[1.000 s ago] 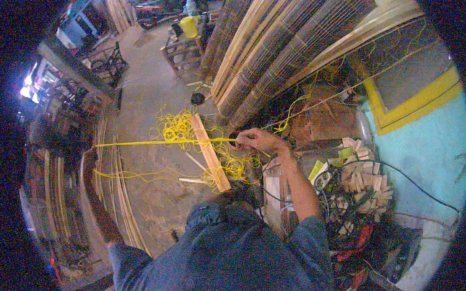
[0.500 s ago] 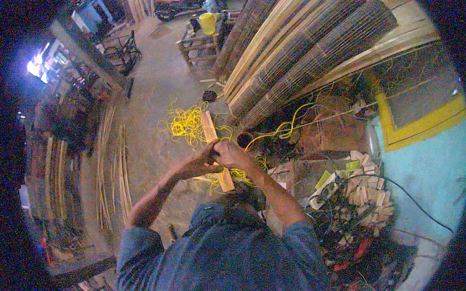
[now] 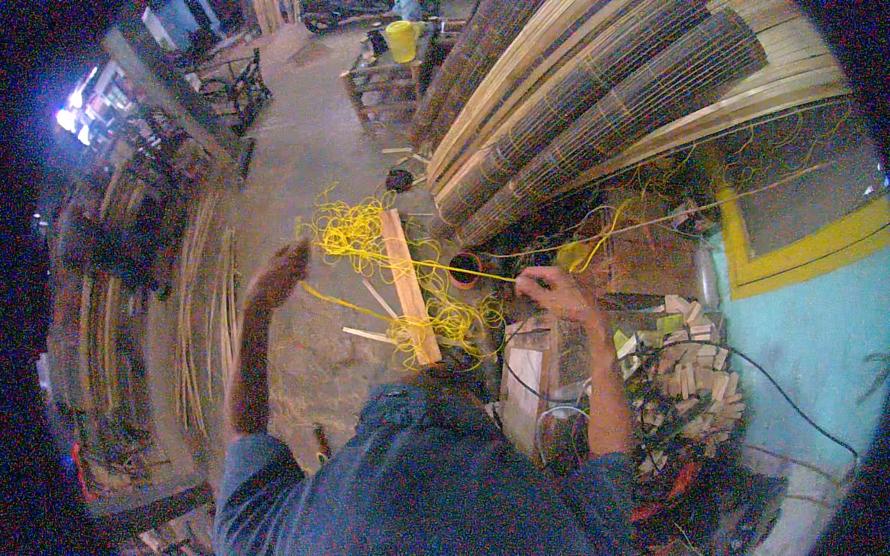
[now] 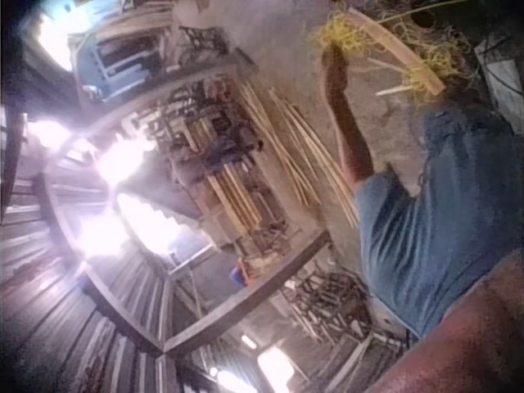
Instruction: The person repeatedly pulls a yellow cord from a spool, measures it against a wooden plank, and ties it into loops. They use a hand saw to cut the cord and continue the process of measuring and tying.
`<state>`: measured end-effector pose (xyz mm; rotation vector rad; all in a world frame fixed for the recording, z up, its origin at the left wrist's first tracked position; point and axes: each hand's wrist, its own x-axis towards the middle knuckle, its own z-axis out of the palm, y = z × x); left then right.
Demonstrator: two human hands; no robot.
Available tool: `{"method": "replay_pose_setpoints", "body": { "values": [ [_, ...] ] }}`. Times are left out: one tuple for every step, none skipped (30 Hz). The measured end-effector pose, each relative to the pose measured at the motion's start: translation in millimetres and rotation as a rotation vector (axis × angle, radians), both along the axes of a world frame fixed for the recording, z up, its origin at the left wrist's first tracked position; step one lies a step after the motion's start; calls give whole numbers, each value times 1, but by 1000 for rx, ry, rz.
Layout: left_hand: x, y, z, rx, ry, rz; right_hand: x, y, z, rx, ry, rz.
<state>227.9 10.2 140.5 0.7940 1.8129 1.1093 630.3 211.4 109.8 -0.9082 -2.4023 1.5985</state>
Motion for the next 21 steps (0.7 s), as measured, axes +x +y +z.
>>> {"method": "replay_pose_setpoints", "body": {
  "values": [
    [-33, -13, -15, 123, -50, -19, 7, -1, 3, 5, 18, -33],
    [-47, -19, -19, 120, -64, 56, 12, -6, 8, 4, 82, -97],
    [-58, -25, -19, 117, -72, 130, 19, -5, 9, 51, 67, -87],
    [-74, -33, -23, 125, -88, 115, 27, -1, 7, 98, 54, -75],
    [-91, -40, -31, 132, -107, 92, 34, 0, 6, 146, 39, -69],
    [-97, -42, -38, 137, -124, 67, 36, -2, 5, 134, 70, -76],
    [-91, -42, -42, 127, -5, 57, 35, -4, 3, 120, 104, -83],
    [-84, -44, -47, 119, 115, 47, 33, -7, 2, 107, 139, -89],
    [-77, -43, -47, 112, -20, 96, 30, -9, 2, 86, 87, -112],
    [-69, -41, -45, 106, -152, 154, 25, -10, 1, 65, 36, -135],
    [-60, -37, -43, 62, -48, 89, 23, -12, -1, 42, -14, -155],
    [-45, -34, -32, 18, 60, 35, 21, -15, -7, 322, -125, -148],
    [-30, -30, -22, -27, 168, -17, 15, -20, -11, 393, -112, -201],
    [-10, -24, -15, 19, 185, -66, 2, -26, -14, 465, -100, -246],
    [11, -16, -8, 62, 203, -113, -13, -32, -16, 534, -87, -289],
    [29, -7, -2, 31, 232, -209, -37, -41, -3, 467, 67, -216],
    [44, 4, 4, 4, 260, -318, -61, -50, -3, 418, 222, -156],
    [54, 11, 10, -40, 272, -373, -88, -61, -10, 488, 296, -117],
    [64, 22, 15, -73, 278, -448, -107, -72, -7, 531, 355, -61],
    [70, 30, 19, -111, 289, -523, -122, -83, -5, 347, 448, 8],
    [73, 35, 22, -86, 265, -459, -132, -92, -28, 243, 332, -42]
  ]
}}
